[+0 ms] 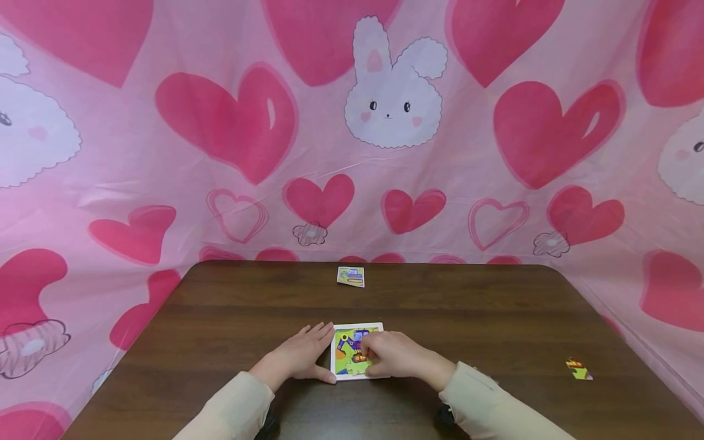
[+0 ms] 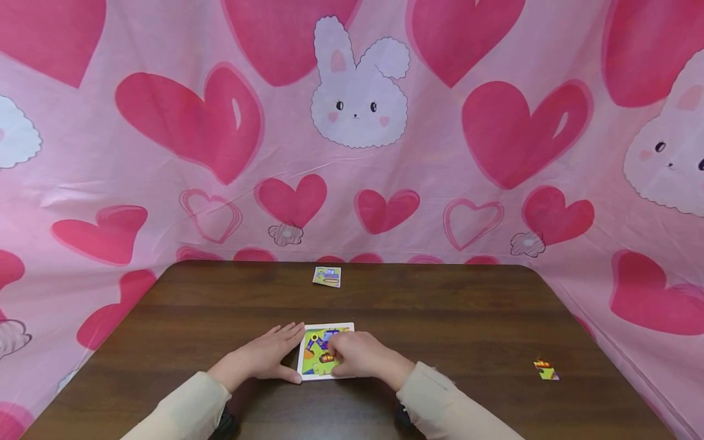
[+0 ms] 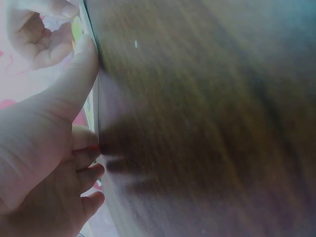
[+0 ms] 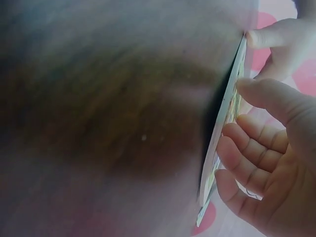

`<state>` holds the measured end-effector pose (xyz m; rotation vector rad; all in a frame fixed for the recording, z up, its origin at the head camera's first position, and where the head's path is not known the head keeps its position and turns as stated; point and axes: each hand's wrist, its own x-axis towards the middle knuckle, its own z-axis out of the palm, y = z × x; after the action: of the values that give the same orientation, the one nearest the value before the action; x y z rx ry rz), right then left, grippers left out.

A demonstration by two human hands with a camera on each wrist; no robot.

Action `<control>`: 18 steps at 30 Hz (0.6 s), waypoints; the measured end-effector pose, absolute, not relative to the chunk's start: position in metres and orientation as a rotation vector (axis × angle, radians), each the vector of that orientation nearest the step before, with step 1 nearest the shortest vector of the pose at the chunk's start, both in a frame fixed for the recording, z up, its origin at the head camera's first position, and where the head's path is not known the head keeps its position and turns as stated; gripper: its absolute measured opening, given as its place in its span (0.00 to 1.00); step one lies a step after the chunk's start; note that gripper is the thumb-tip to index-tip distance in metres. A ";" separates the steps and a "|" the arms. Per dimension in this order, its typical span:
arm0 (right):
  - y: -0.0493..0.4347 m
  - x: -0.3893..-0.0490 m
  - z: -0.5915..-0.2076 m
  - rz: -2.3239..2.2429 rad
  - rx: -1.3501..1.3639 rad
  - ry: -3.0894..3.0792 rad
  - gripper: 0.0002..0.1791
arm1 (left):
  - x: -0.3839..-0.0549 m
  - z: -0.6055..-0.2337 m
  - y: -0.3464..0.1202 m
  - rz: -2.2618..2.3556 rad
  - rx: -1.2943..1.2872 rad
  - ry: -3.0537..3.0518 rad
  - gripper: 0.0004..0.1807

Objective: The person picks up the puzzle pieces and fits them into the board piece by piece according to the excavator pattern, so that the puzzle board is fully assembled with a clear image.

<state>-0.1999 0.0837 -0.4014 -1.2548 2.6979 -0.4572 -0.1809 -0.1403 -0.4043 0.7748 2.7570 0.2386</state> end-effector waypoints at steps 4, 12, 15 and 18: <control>0.082 -0.200 -0.401 -0.439 -1.218 2.712 0.14 | -0.181 -0.404 -0.140 0.245 0.772 2.754 0.51; 0.083 -0.198 -0.400 -0.462 -1.276 2.670 0.12 | -0.181 -0.405 -0.140 0.249 0.776 2.753 0.51; 0.085 -0.198 -0.399 -0.457 -1.360 2.615 0.08 | -0.181 -0.405 -0.140 0.251 0.771 2.750 0.52; 0.086 -0.197 -0.399 -0.442 -1.393 2.588 0.07 | -0.180 -0.405 -0.140 0.260 0.762 2.746 0.52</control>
<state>-0.1973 0.0863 -0.3990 -1.3932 2.5880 -0.4420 -0.1805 -0.1396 -0.4048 0.7619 2.7464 0.2597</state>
